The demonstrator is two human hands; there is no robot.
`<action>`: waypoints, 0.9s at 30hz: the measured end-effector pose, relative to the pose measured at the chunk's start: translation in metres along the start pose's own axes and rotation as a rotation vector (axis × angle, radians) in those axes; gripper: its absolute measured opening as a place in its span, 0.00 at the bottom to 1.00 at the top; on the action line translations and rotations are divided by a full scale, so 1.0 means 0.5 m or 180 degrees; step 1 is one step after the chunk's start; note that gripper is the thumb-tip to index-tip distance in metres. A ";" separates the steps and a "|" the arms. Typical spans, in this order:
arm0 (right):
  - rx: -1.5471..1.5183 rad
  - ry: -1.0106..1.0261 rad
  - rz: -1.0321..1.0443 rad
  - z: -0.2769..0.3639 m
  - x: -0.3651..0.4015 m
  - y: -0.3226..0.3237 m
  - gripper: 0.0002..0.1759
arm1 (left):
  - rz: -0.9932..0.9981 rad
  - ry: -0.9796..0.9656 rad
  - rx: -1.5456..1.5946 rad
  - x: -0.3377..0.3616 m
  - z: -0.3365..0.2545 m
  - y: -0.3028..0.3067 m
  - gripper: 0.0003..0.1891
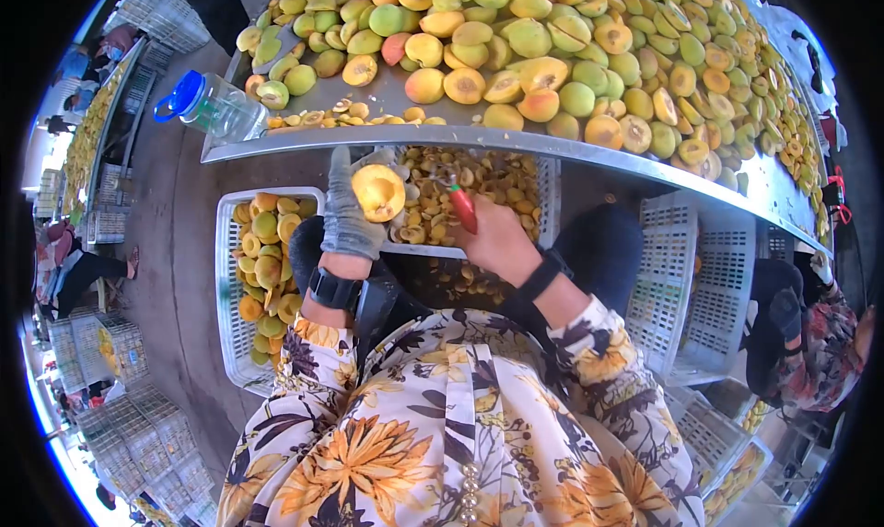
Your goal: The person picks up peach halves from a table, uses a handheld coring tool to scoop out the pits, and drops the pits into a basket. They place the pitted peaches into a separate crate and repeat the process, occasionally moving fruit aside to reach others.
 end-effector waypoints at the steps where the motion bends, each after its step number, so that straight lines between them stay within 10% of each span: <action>1: -0.0462 -0.0347 -0.0019 -0.002 0.000 0.002 0.11 | -0.0203 -0.0207 -0.0015 0.005 -0.020 0.009 0.31; 14: -0.0907 0.0124 0.0306 0.155 0.053 -0.050 0.11 | 0.0167 -0.1084 -0.0571 0.065 -0.065 -0.011 0.18; 17: -0.2704 -0.1800 0.2336 0.156 0.126 -0.120 0.07 | 0.0273 -0.1181 -0.0498 0.065 -0.068 -0.019 0.17; 22: -0.3841 -0.1789 0.2987 0.188 0.127 -0.055 0.14 | -0.0278 -0.1337 -0.0421 0.078 -0.117 0.031 0.14; 25: -0.1453 -0.0779 0.1679 0.069 0.067 -0.044 0.23 | -0.0281 -0.2801 -0.1619 0.133 -0.198 0.115 0.17; 27: -0.0354 -0.0304 0.1015 0.017 0.050 -0.033 0.26 | -0.0606 -0.2166 -0.2097 0.145 -0.219 0.228 0.18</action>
Point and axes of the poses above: each hand's wrist, its own x-axis away from the middle knuckle, its own y-axis out of the back of the hand, z = x × y, the point moved 9 cm from there along -x, towards the middle knuckle, and after that the axes turned 12 degrees about -z, right-handed, at the moved point
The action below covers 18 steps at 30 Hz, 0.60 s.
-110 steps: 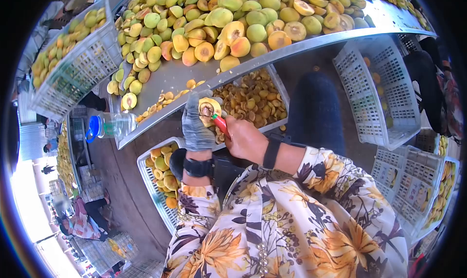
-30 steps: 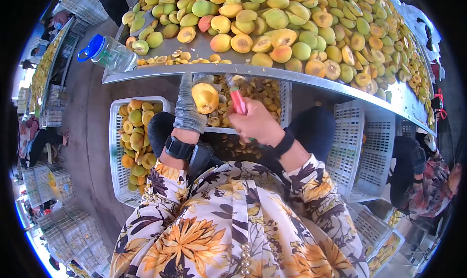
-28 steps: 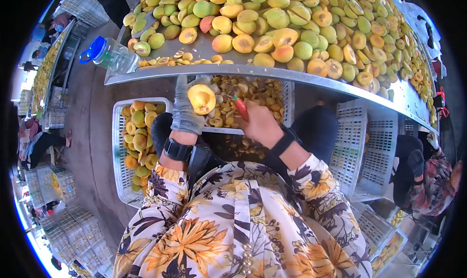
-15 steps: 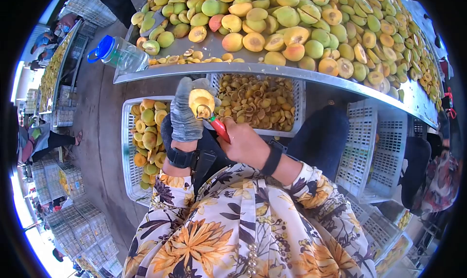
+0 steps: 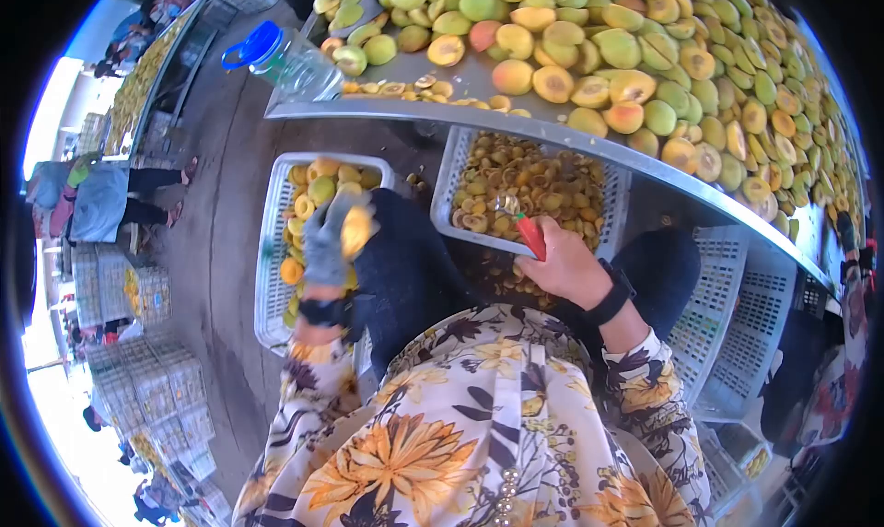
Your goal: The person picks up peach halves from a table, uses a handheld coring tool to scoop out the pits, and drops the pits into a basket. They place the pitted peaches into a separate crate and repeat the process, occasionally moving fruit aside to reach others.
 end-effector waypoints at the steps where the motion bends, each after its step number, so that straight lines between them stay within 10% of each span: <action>1: 0.0182 -0.0078 -0.0072 -0.017 0.004 0.005 0.29 | 0.0037 -0.0410 -0.1290 0.005 -0.002 0.053 0.17; 4: 0.0166 0.0045 -0.0426 -0.028 0.015 0.008 0.31 | -0.0126 -0.0508 -0.3215 0.011 0.075 0.213 0.18; 9: 0.0136 0.0148 -0.0582 0.023 0.019 -0.005 0.23 | -0.0612 0.0031 -0.1650 -0.037 0.084 0.248 0.18; 15: -0.0039 0.0546 -0.1020 0.057 0.056 0.037 0.15 | 0.0399 -0.0858 -0.0739 -0.123 -0.073 -0.101 0.16; 18: -0.0003 0.0979 -0.1714 0.070 0.090 0.082 0.14 | 0.0882 -0.1869 -0.1910 -0.161 -0.133 -0.288 0.19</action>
Point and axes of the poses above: each hand's wrist, its own x-axis away from the middle knuckle, its own y-axis out of the back of the hand, z = x × y, the point moved 9 cm from there along -x, towards the middle knuckle, and after that the axes turned 12 degrees about -z, right-handed, at the moved point
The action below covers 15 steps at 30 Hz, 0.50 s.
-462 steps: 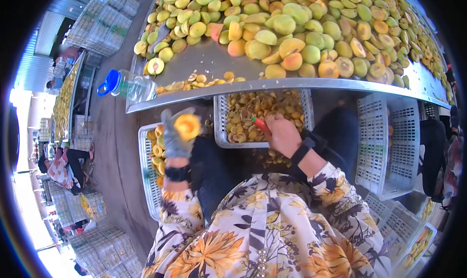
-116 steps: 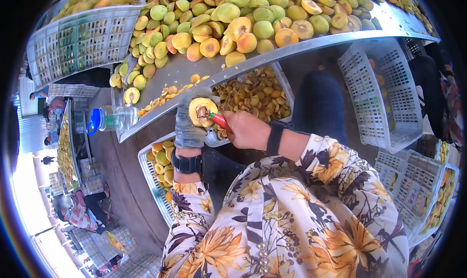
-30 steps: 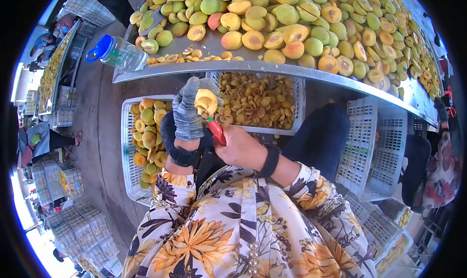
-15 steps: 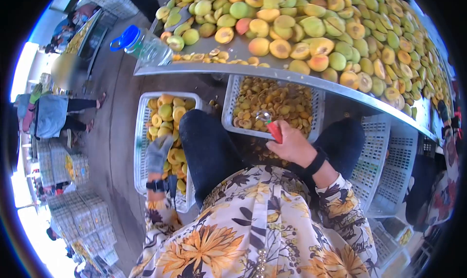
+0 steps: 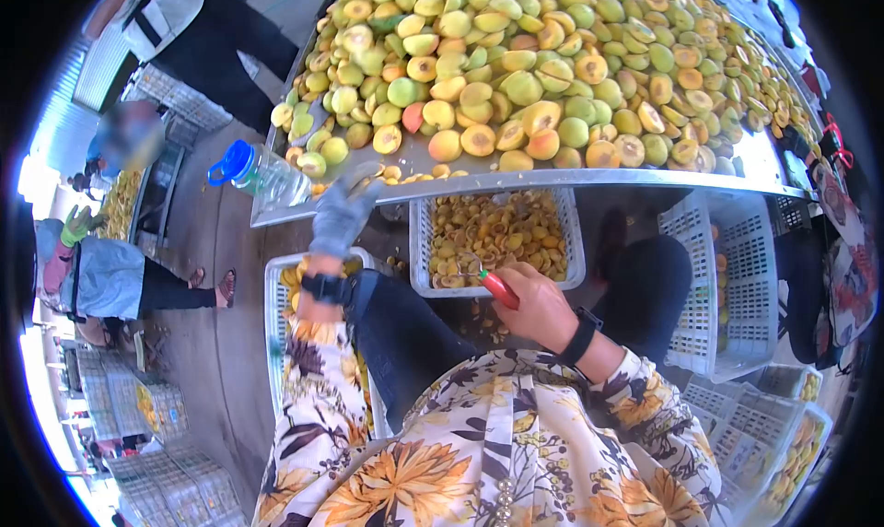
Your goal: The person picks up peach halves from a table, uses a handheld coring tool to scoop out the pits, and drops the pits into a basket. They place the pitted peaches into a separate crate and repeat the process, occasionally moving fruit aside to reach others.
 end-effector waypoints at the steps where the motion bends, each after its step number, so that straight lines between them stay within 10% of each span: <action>1: 0.0017 0.0013 -0.0069 0.003 0.008 0.015 0.14 | 0.0212 -0.0134 -0.0274 -0.035 -0.028 -0.042 0.20; 7: -0.0113 -0.0419 0.0018 -0.035 0.040 0.064 0.12 | 0.1537 -0.1052 -0.1514 -0.118 -0.026 -0.355 0.30; 13: -0.0026 -0.0881 -0.0139 -0.099 0.053 0.077 0.14 | 0.0929 0.1257 -0.1037 -0.152 0.150 -0.479 0.27; 15: -0.0061 -0.0887 -0.0097 -0.103 0.042 0.062 0.16 | 0.1294 0.0429 -0.1691 -0.120 -0.011 -0.348 0.30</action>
Point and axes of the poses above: each hand's wrist, its own x-axis away from the middle knuckle, its own y-axis out of the back of the hand, z = x × y, the point moved 9 cm from there along -x, towards the middle knuckle, and after that the axes turned 12 degrees about -z, right-handed, at the moved point
